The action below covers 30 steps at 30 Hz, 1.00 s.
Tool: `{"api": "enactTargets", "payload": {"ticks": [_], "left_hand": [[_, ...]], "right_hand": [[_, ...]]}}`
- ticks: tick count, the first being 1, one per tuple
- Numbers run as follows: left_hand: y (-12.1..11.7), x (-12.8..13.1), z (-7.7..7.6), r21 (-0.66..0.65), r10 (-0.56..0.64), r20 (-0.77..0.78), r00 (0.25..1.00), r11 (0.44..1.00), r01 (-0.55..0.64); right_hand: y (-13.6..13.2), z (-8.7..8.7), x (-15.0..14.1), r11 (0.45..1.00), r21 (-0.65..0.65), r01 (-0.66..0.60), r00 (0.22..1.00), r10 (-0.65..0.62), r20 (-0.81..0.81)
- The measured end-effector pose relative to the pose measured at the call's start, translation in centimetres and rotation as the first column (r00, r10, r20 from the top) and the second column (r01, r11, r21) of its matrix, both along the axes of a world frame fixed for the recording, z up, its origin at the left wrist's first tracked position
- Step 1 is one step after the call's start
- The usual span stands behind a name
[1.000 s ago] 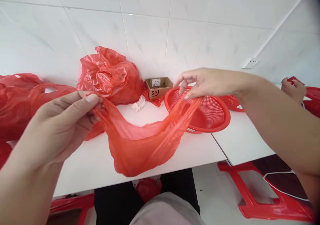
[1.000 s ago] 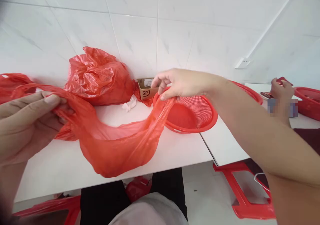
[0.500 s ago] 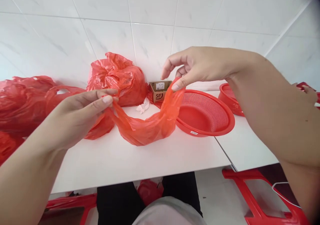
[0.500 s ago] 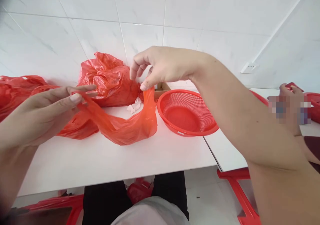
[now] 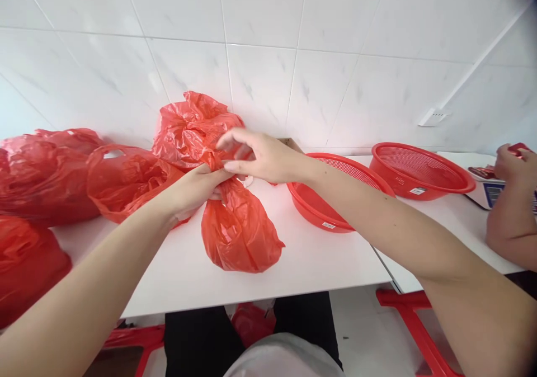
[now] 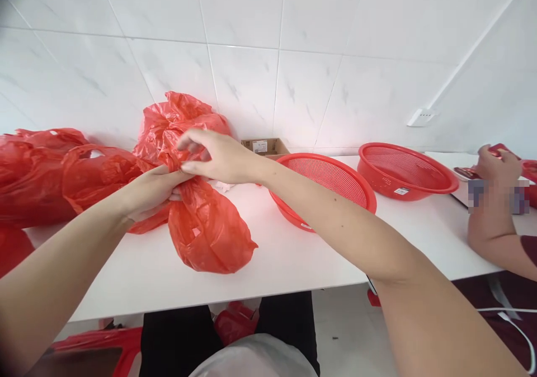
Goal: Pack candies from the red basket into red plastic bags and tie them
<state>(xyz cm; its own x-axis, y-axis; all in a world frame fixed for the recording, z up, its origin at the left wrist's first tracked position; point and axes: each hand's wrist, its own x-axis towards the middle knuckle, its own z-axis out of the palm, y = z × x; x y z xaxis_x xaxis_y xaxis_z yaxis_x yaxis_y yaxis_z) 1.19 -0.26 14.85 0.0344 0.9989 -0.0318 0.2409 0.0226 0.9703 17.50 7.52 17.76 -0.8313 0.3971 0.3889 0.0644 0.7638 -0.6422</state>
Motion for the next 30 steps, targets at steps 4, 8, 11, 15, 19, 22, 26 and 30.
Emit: {"api": "enactTargets", "payload": {"ticks": [4, 8, 11, 15, 19, 22, 26, 30], "left_hand": [[-0.2, -0.7, -1.0, -0.026, -0.064, 0.041, 0.997, 0.998, 0.065], [-0.3, -1.3, -1.2, -0.003, -0.18, 0.048, 0.982, 0.984, 0.181], [-0.4, -2.0, -1.0, 0.05, -0.239, -0.087, 0.967, 0.969, 0.244], [-0.4, -1.8, -1.3, 0.193, -0.103, -0.517, 0.85, 0.953, 0.233], [-0.4, -0.9, -2.8, 0.435, 0.253, -0.597, 0.761, 0.9, 0.041], [-0.4, -0.6, -3.4, 0.633, 0.405, -0.569, 0.716, 0.772, 0.066], [-1.3, -1.6, -4.3, 0.651, 0.399, -0.539, 0.741, 0.756, 0.066], [-4.0, -3.4, -7.8, 0.588, 0.449, -0.545, 0.708, 0.807, -0.059]], "right_hand": [[0.2, -2.7, 1.7, 0.981, -0.187, 0.058, 0.998, -0.059, 0.002], [-2.2, -2.2, 3.0, 0.973, -0.228, -0.036, 0.995, 0.013, -0.102], [-2.8, -2.8, 2.7, 0.964, -0.262, -0.049, 0.979, -0.005, -0.202], [-1.0, -6.0, 1.0, 0.928, -0.371, 0.025, 0.979, -0.098, -0.179], [0.3, -8.4, -0.1, 0.908, -0.407, 0.099, 0.991, -0.128, -0.046], [0.3, -8.4, -0.2, 0.908, -0.418, 0.009, 0.998, -0.031, -0.048], [1.1, -7.3, 0.8, 0.961, -0.269, 0.054, 0.997, -0.068, -0.044], [4.4, -7.0, 2.8, 0.928, -0.024, 0.371, 0.925, -0.367, 0.096]]}}
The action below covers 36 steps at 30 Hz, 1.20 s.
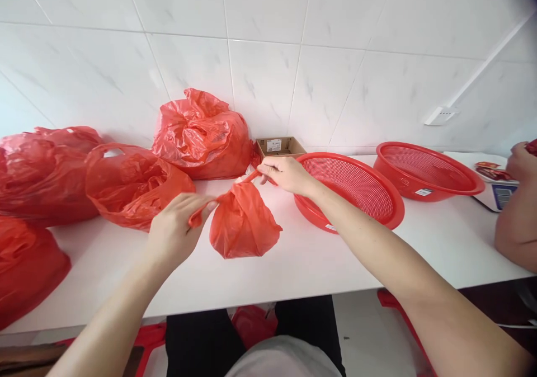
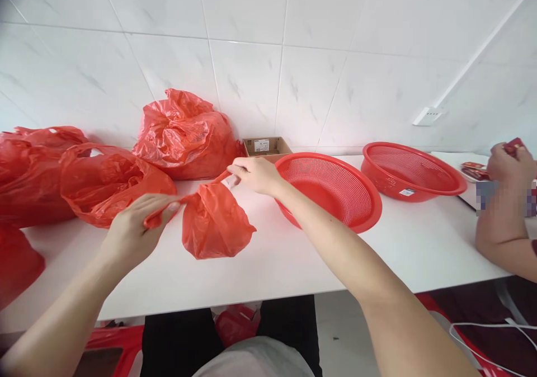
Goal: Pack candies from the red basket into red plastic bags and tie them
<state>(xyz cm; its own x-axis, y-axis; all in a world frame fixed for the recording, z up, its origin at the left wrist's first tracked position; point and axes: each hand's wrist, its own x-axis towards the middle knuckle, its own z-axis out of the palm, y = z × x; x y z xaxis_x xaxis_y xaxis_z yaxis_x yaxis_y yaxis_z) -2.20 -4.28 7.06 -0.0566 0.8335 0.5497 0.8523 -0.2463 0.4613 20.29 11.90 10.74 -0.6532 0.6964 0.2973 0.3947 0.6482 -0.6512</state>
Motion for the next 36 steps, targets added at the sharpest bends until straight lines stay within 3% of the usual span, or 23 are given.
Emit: {"api": "enactTargets", "payload": {"ticks": [3, 5, 7, 9, 11, 13, 14, 17, 19, 22, 25, 27, 31, 34, 36], "left_hand": [[-2.6, -0.7, -3.1, -0.055, -0.036, 0.058, 0.998, 0.998, 0.039], [-3.6, -0.5, -4.1, -0.108, -0.084, 0.127, 0.988, 0.989, 0.097], [-3.5, 0.1, -4.0, -0.158, -0.093, 0.281, 0.955, 0.977, 0.141], [-2.4, 0.7, -3.3, -0.137, -0.096, 0.544, 0.834, 0.97, 0.202], [-0.8, 1.3, -2.5, -0.055, -0.113, 0.797, 0.593, 0.964, 0.258], [0.7, 2.1, -1.9, -0.046, -0.086, 0.906, 0.415, 0.954, 0.298], [1.2, 2.5, -1.7, -0.078, -0.06, 0.917, 0.395, 0.942, 0.325], [2.3, 4.1, -2.0, -0.186, -0.027, 0.884, 0.467, 0.896, 0.404], [2.6, 5.0, -2.7, -0.205, -0.024, 0.865, 0.502, 0.896, 0.395], [3.1, 5.9, -4.5, -0.202, 0.029, 0.823, 0.567, 0.948, 0.245], [3.2, 6.5, -6.3, -0.175, 0.087, 0.772, 0.63, 0.982, 0.078], [2.9, 6.8, -7.1, -0.166, 0.095, 0.723, 0.684, 0.985, 0.038], [2.0, 6.9, -8.0, -0.138, 0.081, 0.539, 0.839, 0.99, -0.007], [2.2, 6.5, -9.1, -0.081, 0.099, 0.353, 0.931, 0.994, -0.075], [2.6, 6.1, -10.1, -0.055, 0.124, 0.25, 0.96, 0.992, -0.114]], "right_hand": [[2.6, -1.1, 0.9, 0.975, 0.086, 0.205, 0.968, -0.215, 0.131], [3.3, -2.0, 0.7, 0.968, 0.084, 0.238, 0.958, -0.248, 0.146], [3.0, -2.3, 0.0, 0.972, 0.061, 0.227, 0.965, -0.233, 0.121], [2.0, -1.9, -1.0, 0.988, 0.0, 0.156, 0.987, -0.156, 0.028], [0.7, -1.1, -2.1, 0.995, -0.096, -0.005, 0.993, -0.007, -0.12], [-0.7, -0.4, -3.1, 0.972, -0.155, -0.178, 0.962, 0.138, -0.235], [-1.3, -0.3, -3.5, 0.96, -0.158, -0.229, 0.949, 0.184, -0.257], [-2.7, -0.6, -4.8, 0.955, -0.125, -0.271, 0.939, 0.233, -0.255], [-3.7, -1.5, -5.1, 0.969, -0.103, -0.227, 0.949, 0.196, -0.245], [-5.9, -3.7, -4.6, 1.0, -0.007, -0.014, 0.951, 0.011, -0.308], [-8.8, -7.1, -3.5, 0.971, 0.09, 0.223, 0.893, -0.167, -0.417], [-10.2, -9.8, -2.6, 0.954, 0.071, 0.29, 0.891, -0.242, -0.384], [-10.3, -13.7, -1.0, 0.953, -0.09, 0.289, 0.915, -0.302, -0.267], [-9.3, -14.6, -0.4, 0.96, -0.194, 0.201, 0.92, -0.253, -0.299], [-8.7, -14.8, -0.3, 0.962, -0.198, 0.189, 0.917, -0.245, -0.314]]}}
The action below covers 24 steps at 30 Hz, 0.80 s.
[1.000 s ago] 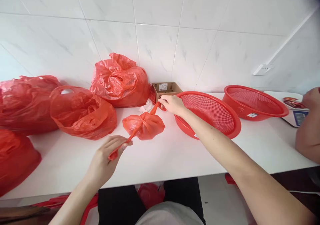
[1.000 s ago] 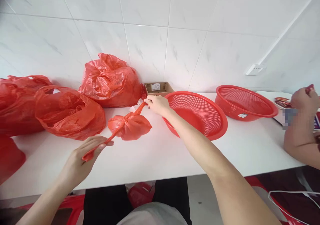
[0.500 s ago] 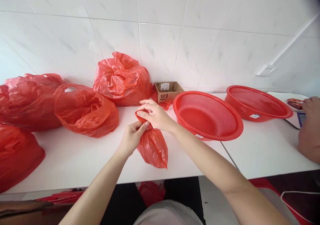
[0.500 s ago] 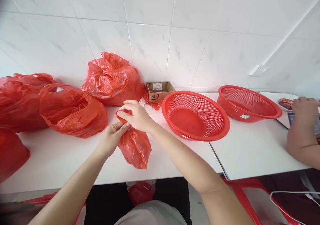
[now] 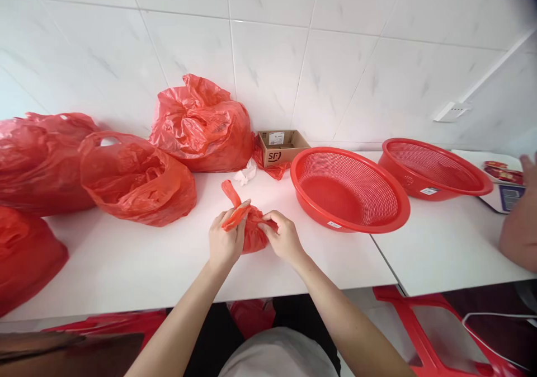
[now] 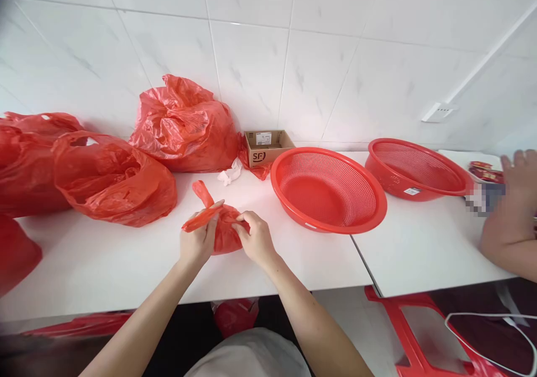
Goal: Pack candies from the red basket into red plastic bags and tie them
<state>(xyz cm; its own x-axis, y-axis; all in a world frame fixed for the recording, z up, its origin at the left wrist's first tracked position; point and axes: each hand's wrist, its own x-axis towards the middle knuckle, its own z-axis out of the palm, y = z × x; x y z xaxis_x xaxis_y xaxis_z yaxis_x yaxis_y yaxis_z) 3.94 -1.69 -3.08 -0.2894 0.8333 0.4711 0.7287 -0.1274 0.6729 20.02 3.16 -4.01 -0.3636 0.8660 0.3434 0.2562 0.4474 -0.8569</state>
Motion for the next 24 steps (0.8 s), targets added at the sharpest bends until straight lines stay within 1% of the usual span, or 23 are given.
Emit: {"api": "enactTargets", "payload": {"ticks": [4, 7, 9, 11, 12, 14, 16, 18, 22, 24], "left_hand": [[0.6, -1.1, -1.9, 0.01, 0.032, -0.146, 0.989, 0.999, -0.031], [0.7, -2.1, -2.7, 0.024, 0.062, -0.216, 0.974, 0.998, -0.058], [0.7, -2.5, -3.1, 0.031, 0.088, -0.247, 0.965, 0.996, -0.083], [0.8, -2.5, -3.3, 0.037, 0.109, -0.267, 0.957, 0.994, -0.103], [0.9, -2.3, -3.4, 0.041, 0.116, -0.275, 0.955, 0.993, -0.108], [1.1, -1.9, -3.5, 0.048, 0.114, -0.286, 0.951, 0.993, -0.104], [1.6, -1.4, -3.4, 0.046, 0.093, -0.294, 0.951, 0.995, -0.083], [2.1, -1.1, -3.4, 0.028, 0.061, -0.296, 0.953, 0.998, -0.055], [3.2, -1.2, -3.6, -0.044, 0.0, -0.27, 0.963, 0.999, -0.012], [3.6, -1.3, -3.9, -0.097, -0.008, -0.243, 0.97, 0.995, -0.016]], "right_hand": [[1.1, -1.1, 0.9, 0.999, 0.004, 0.049, 0.999, -0.049, 0.009], [2.0, -2.1, 2.3, 0.995, -0.031, 0.092, 0.996, -0.092, 0.009], [2.2, -2.1, 3.1, 0.993, -0.057, 0.106, 0.994, -0.105, 0.012], [2.0, -1.5, 3.4, 0.994, -0.051, 0.093, 0.995, -0.091, 0.033], [1.8, -1.2, 3.3, 0.997, -0.022, 0.078, 0.996, -0.077, 0.05], [1.4, -0.6, 2.6, 0.995, 0.09, 0.042, 0.993, -0.051, 0.106], [1.4, -0.7, 1.6, 0.976, 0.219, 0.002, 0.98, -0.046, 0.195], [1.8, -1.6, 0.5, 0.961, 0.277, -0.025, 0.952, -0.062, 0.3], [2.9, -4.0, -0.9, 0.971, 0.233, -0.051, 0.875, -0.069, 0.479], [3.0, -4.6, -1.1, 0.973, 0.221, -0.063, 0.846, -0.066, 0.529]]}}
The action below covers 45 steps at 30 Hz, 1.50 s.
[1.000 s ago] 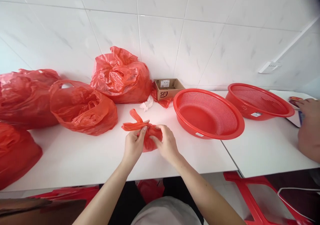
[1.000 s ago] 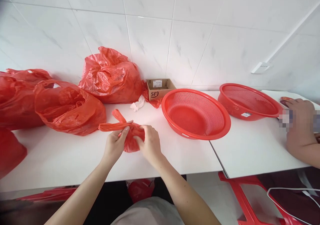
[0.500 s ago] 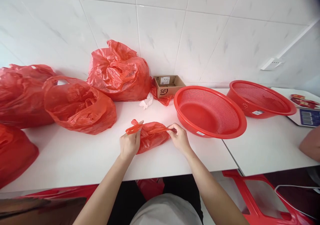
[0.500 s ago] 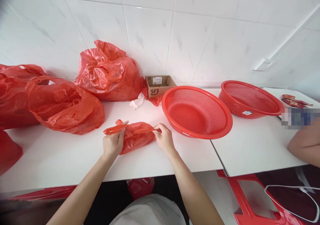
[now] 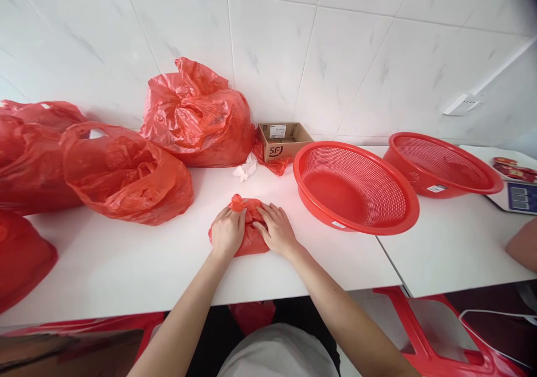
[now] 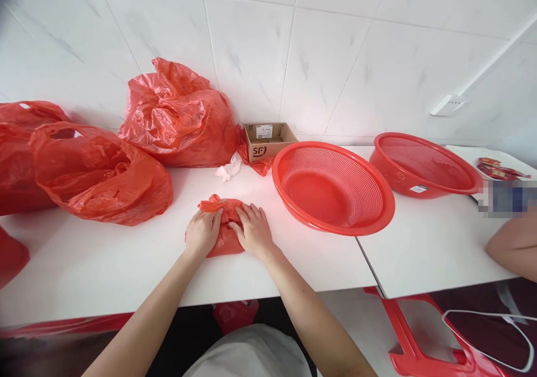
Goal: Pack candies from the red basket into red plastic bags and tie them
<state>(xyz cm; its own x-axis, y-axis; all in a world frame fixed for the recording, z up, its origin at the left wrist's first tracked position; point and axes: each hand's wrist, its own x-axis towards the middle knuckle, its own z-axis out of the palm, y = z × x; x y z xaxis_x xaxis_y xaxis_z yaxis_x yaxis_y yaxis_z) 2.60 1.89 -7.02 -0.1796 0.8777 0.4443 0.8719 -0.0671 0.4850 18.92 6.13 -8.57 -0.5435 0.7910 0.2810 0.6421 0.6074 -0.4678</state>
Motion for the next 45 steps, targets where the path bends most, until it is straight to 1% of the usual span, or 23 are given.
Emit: {"api": "enactTargets", "payload": {"ticks": [4, 6, 8, 9, 11, 13, 14, 16, 18, 19, 21, 22, 23, 25, 27, 29, 32, 35, 37, 39, 42, 44, 45], "left_hand": [[0.5, -0.2, -0.6, -0.079, 0.02, 0.06, 0.998, 0.997, -0.016], [0.5, -0.1, -0.7, -0.081, 0.009, 0.09, 0.996, 0.997, -0.002], [0.4, -0.1, -0.3, -0.05, -0.015, 0.122, 0.992, 0.998, 0.022], [0.3, 0.0, 0.2, -0.022, -0.03, 0.139, 0.99, 0.999, 0.033], [-0.4, 0.1, 1.6, 0.05, -0.064, 0.175, 0.983, 0.997, 0.056], [-1.3, 0.4, 3.5, 0.11, -0.121, 0.216, 0.969, 0.989, 0.099], [-1.9, 0.6, 4.5, 0.129, -0.158, 0.24, 0.958, 0.983, 0.13], [-2.9, 0.9, 6.2, 0.154, -0.226, 0.284, 0.932, 0.97, 0.188], [-3.6, 1.1, 7.2, 0.171, -0.254, 0.383, 0.888, 0.964, 0.202], [-3.8, 1.2, 7.4, 0.178, -0.252, 0.469, 0.846, 0.966, 0.189], [-4.1, 1.3, 7.2, 0.183, -0.236, 0.64, 0.731, 0.971, 0.153], [-4.3, 1.2, 7.0, 0.181, -0.227, 0.702, 0.675, 0.974, 0.139], [-4.4, 1.2, 6.7, 0.178, -0.219, 0.739, 0.637, 0.976, 0.129], [-4.8, 1.1, 6.1, 0.166, -0.208, 0.758, 0.618, 0.978, 0.126], [-5.3, 1.0, 5.7, 0.147, -0.196, 0.781, 0.592, 0.98, 0.131], [-6.0, 0.9, 5.3, 0.125, -0.182, 0.8, 0.571, 0.982, 0.139], [-7.0, 0.5, 4.8, 0.09, -0.157, 0.818, 0.553, 0.985, 0.147], [-8.1, 0.2, 4.2, 0.066, -0.143, 0.826, 0.545, 0.985, 0.159], [-8.8, 0.2, 4.0, 0.06, -0.143, 0.826, 0.546, 0.984, 0.167], [-9.4, 0.1, 4.2, 0.069, -0.15, 0.821, 0.551, 0.984, 0.166], [-9.3, -0.1, 5.3, 0.101, -0.166, 0.803, 0.573, 0.985, 0.144], [-8.5, -0.5, 6.4, 0.135, -0.178, 0.785, 0.593, 0.984, 0.115], [-7.9, -0.6, 7.0, 0.157, -0.187, 0.775, 0.604, 0.982, 0.102]], "right_hand": [[-0.3, -0.2, -0.1, 1.0, -0.002, -0.001, 0.999, 0.001, 0.048], [-0.4, -0.2, -0.2, 1.0, -0.01, 0.003, 0.999, -0.003, 0.054], [-0.4, -0.1, -0.2, 0.999, -0.034, 0.006, 0.999, -0.005, 0.045], [-0.5, 0.2, -0.2, 0.998, -0.06, 0.005, 1.0, -0.003, 0.028], [-0.5, 1.2, 0.0, 0.991, -0.135, -0.013, 0.998, 0.005, -0.057], [-0.6, 2.9, 0.1, 0.976, -0.211, -0.051, 0.976, 0.004, -0.218], [-0.6, 3.8, 0.1, 0.964, -0.251, -0.084, 0.948, 0.0, -0.318], [-0.3, 5.6, -0.2, 0.921, -0.351, -0.167, 0.861, -0.037, -0.507], [0.6, 6.7, -0.9, 0.849, -0.483, -0.215, 0.789, -0.141, -0.598], [1.3, 6.8, -1.3, 0.805, -0.555, -0.211, 0.776, -0.207, -0.595], [2.7, 6.5, -2.4, 0.724, -0.668, -0.172, 0.785, -0.309, -0.537], [3.3, 6.1, -2.9, 0.688, -0.707, -0.163, 0.798, -0.33, -0.505], [3.9, 5.8, -3.4, 0.654, -0.736, -0.175, 0.808, -0.331, -0.487], [4.6, 5.5, -4.3, 0.596, -0.764, -0.246, 0.815, -0.3, -0.496], [4.9, 5.7, -5.0, 0.547, -0.77, -0.329, 0.793, -0.283, -0.54], [4.9, 6.5, -5.5, 0.51, -0.756, -0.41, 0.741, -0.298, -0.602], [5.1, 7.9, -5.7, 0.469, -0.73, -0.497, 0.647, -0.359, -0.672], [5.7, 8.6, -5.5, 0.46, -0.711, -0.532, 0.575, -0.419, -0.702], [6.4, 8.5, -5.2, 0.479, -0.705, -0.523, 0.536, -0.458, -0.709], [6.9, 8.3, -4.8, 0.508, -0.703, -0.499, 0.501, -0.493, -0.712], [6.8, 8.7, -3.9, 0.532, -0.691, -0.489, 0.473, -0.503, -0.723], [5.7, 9.8, -3.2, 0.52, -0.673, -0.525, 0.477, -0.475, -0.739], [5.0, 10.6, -2.9, 0.519, -0.654, -0.55, 0.498, -0.425, -0.756]]}}
